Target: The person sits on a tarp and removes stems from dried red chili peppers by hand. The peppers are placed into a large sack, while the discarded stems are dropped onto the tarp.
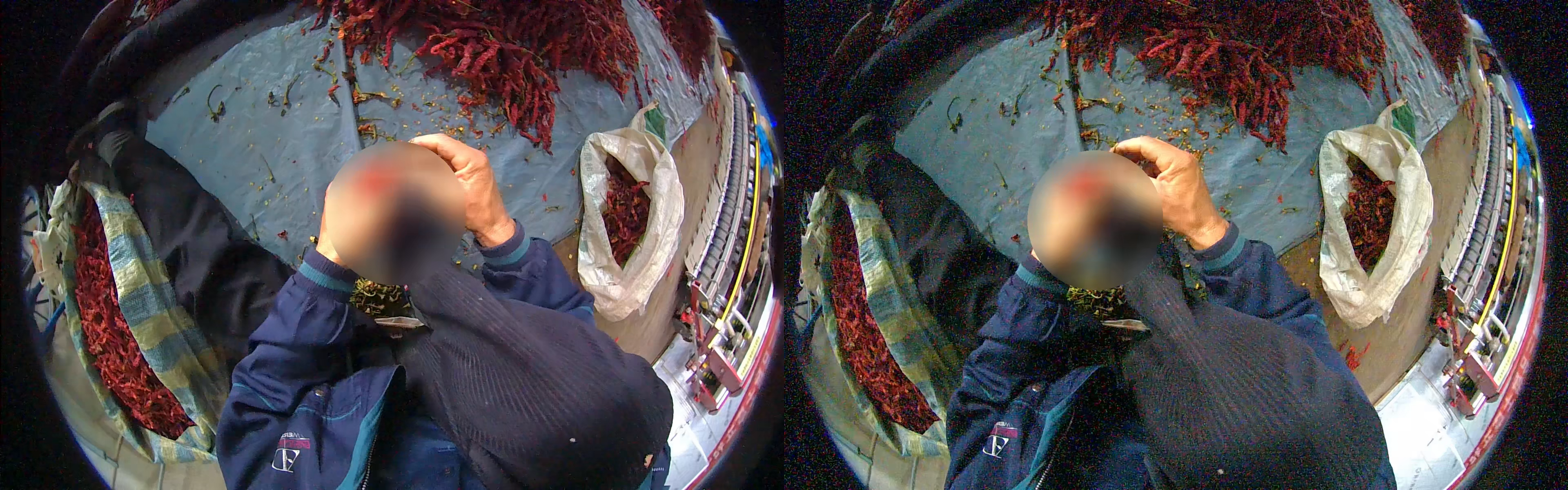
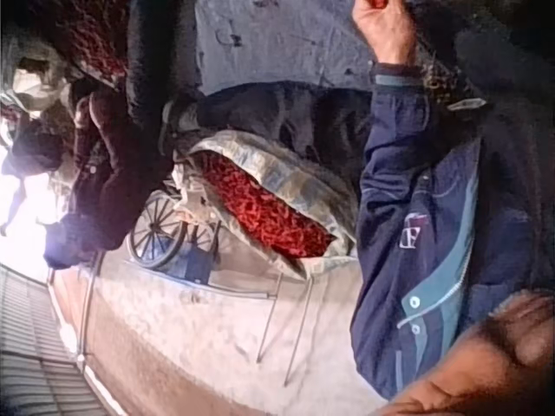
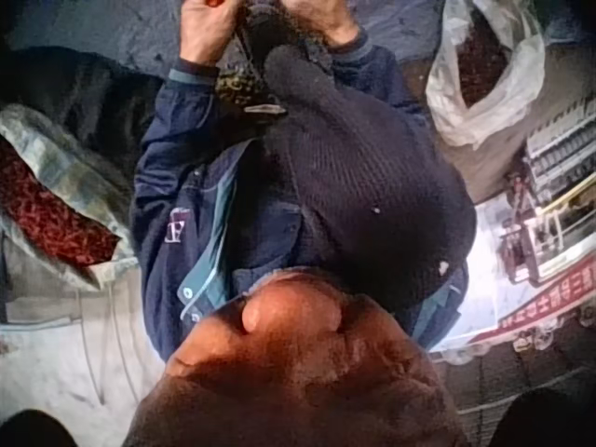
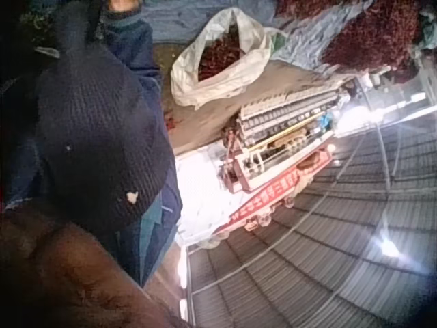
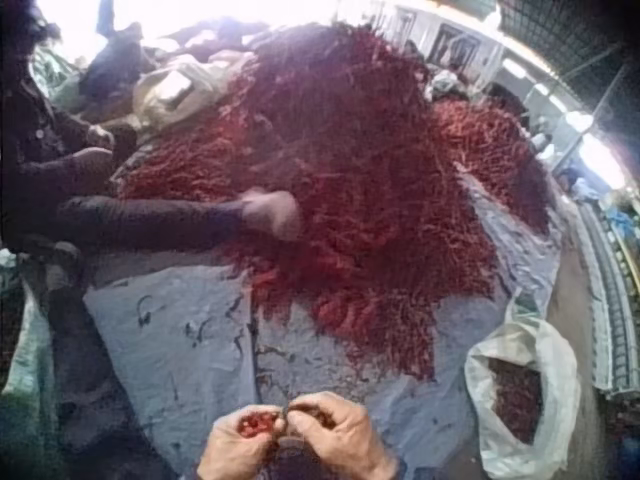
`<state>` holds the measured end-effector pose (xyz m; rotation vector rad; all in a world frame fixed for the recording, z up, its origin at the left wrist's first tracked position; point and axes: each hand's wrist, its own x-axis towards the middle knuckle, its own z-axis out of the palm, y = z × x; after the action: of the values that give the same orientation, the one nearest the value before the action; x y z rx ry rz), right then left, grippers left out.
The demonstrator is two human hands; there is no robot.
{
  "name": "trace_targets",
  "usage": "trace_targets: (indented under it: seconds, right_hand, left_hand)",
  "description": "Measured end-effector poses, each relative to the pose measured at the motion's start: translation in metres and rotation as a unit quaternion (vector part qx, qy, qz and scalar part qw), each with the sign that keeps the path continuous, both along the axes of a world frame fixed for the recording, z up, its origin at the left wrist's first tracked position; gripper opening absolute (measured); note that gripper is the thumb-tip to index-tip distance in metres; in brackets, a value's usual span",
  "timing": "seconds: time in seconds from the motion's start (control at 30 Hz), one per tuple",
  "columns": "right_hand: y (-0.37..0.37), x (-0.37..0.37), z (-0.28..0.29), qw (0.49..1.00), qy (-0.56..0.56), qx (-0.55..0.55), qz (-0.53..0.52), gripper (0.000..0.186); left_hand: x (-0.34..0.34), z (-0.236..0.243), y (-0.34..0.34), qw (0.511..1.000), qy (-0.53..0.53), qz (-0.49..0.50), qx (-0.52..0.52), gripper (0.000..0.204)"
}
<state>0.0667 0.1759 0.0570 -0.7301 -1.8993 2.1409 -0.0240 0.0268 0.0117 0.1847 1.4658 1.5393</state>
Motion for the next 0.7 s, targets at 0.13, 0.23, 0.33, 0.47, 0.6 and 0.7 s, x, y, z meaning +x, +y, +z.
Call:
trace_targets:
  seconds: [0.13, 0.23, 0.33, 0.47, 0.6, 0.7]
  right_hand:
    - [0.004, 0.0, 0.0, 0.991, -0.126, -0.045, 0.008, 0.013]
    - [-0.005, 0.002, -0.002, 0.99, -0.045, 0.133, -0.023, 0.009]
    - [-0.015, -0.002, 0.006, 0.93, 0.089, 0.355, -0.043, 0.007]
    - [-0.02, 0.0, 0.028, 0.925, 0.129, 0.355, -0.043, 0.008]
    - [-0.016, 0.021, -0.004, 0.985, 0.015, 0.116, -0.126, 0.01]
    - [-0.02, 0.037, -0.008, 0.986, -0.058, 0.114, -0.103, 0.01]
  left_hand:
    - [0.0, 0.006, -0.003, 0.997, 0.07, -0.013, -0.001, 0.018]
    - [0.004, 0.015, 0.001, 0.997, 0.075, 0.023, -0.005, 0.013]
    - [0.008, 0.013, 0.004, 0.994, 0.075, 0.081, -0.026, 0.009]
    - [-0.014, 0.024, 0.001, 0.982, -0.121, 0.137, -0.04, 0.015]
    - [-0.023, 0.06, -0.015, 0.947, -0.261, 0.174, 0.061, 0.02]
    - [-0.028, 0.074, -0.046, 0.933, -0.279, 0.2, 0.109, 0.019]
